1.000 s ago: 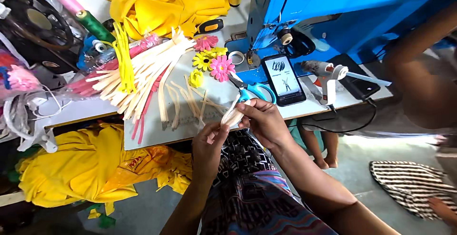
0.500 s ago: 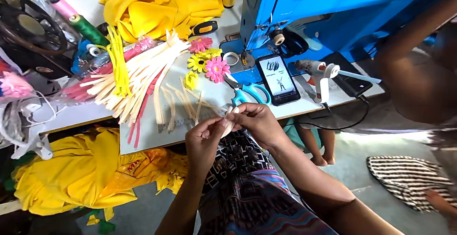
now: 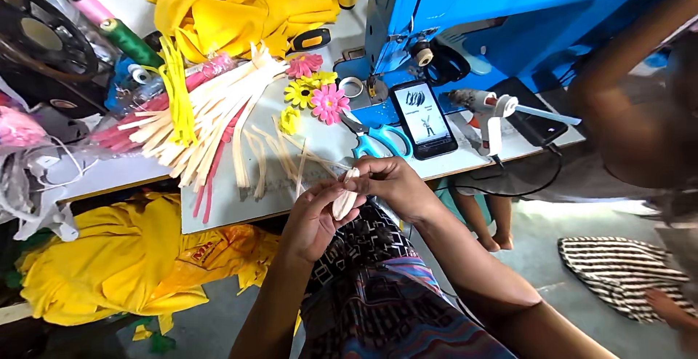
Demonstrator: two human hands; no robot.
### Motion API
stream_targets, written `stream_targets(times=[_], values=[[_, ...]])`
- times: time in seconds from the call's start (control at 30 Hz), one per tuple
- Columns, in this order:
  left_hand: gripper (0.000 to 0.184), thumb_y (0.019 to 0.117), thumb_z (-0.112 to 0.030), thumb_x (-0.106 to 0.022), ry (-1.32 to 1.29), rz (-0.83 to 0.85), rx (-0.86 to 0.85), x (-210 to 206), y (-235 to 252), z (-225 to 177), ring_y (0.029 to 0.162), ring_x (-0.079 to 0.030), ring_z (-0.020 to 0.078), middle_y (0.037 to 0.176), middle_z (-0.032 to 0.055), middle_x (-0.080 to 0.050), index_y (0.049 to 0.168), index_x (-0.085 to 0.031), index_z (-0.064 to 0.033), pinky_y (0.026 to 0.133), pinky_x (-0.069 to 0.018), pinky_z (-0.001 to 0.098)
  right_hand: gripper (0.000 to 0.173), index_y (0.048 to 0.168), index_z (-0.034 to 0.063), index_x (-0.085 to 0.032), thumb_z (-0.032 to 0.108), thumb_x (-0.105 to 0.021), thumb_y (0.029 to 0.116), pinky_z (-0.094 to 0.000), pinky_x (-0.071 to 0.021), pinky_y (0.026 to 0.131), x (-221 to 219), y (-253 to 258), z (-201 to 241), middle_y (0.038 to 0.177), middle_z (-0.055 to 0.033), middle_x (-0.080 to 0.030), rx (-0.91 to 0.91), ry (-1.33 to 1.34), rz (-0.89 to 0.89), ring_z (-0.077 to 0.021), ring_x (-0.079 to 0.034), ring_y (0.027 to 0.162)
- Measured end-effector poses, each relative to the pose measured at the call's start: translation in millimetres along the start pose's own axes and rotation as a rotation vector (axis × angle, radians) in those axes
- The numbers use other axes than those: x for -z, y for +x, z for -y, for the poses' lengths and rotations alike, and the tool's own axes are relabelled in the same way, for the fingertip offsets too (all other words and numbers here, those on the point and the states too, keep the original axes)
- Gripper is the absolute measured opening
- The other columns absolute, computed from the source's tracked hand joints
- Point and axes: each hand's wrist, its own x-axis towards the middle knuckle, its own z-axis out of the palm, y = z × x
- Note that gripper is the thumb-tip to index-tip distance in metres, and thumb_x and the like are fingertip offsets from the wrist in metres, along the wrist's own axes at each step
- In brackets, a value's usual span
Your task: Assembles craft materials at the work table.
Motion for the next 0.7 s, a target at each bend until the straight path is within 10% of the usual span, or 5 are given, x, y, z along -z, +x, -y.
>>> stream_targets(times=[0.13, 0.23, 0.53, 0.7], values=[[0.023, 0.1058, -0.002, -0.044, 0.037, 0.025, 0.021, -0.9, -0.5, -0.7, 0.078, -0.075, 0.0172, 0.089, 0.0120, -0.074, 0.096, -0.064, -0.0027, 0.071, -0.0626, 0.0273, 0.020, 0.106, 0.0036, -0.075, -0.003, -0.071, 0.0882, -0.0195, -0.0566, 0.068, 9.1, 2.6, 2.4, 0.089, -0.0001, -0.073, -0.003, -0.009, 0.116, -0.0024, -0.066, 0.074], [0.017, 0.1040, 0.000, -0.049, 0.095, 0.008, -0.025, -2.2, -0.5, -0.2, 0.076, -0.073, 0.0159, 0.087, 0.0115, -0.073, 0.097, -0.064, -0.0009, 0.071, -0.0623, 0.0265, 0.014, 0.099, 0.0054, -0.075, -0.002, -0.071, 0.0875, -0.0192, -0.0560, 0.064, 12.4, 5.4, 1.3, 0.083, 0.0015, -0.073, 0.021, -0.002, 0.145, -0.0021, -0.065, 0.069], [0.027, 0.0859, -0.002, -0.077, 0.715, -0.054, -0.947, 9.9, 5.3, 29.1, 0.087, -0.072, 0.0075, 0.100, 0.0026, -0.073, 0.111, -0.068, -0.0002, 0.078, -0.0628, 0.0251, 0.010, 0.093, 0.0092, -0.078, 0.002, -0.073, 0.0900, -0.0198, -0.0561, 0.060, -1.6, 2.2, -9.5, 0.078, 0.0009, -0.073, 0.058, 0.118, -0.090, -0.0030, -0.063, 0.062], [0.023, 0.0842, 0.002, -0.076, 0.614, -0.036, -0.954, 11.4, 4.4, 25.6, 0.086, -0.072, 0.0076, 0.096, -0.0001, -0.074, 0.105, -0.070, -0.0039, 0.078, -0.0627, 0.0253, 0.012, 0.095, 0.0070, -0.078, 0.003, -0.067, 0.0949, -0.0205, -0.0581, 0.067, -7.6, -4.3, -6.2, 0.082, 0.0000, -0.074, 0.045, 0.165, -0.047, -0.0033, -0.066, 0.066]])
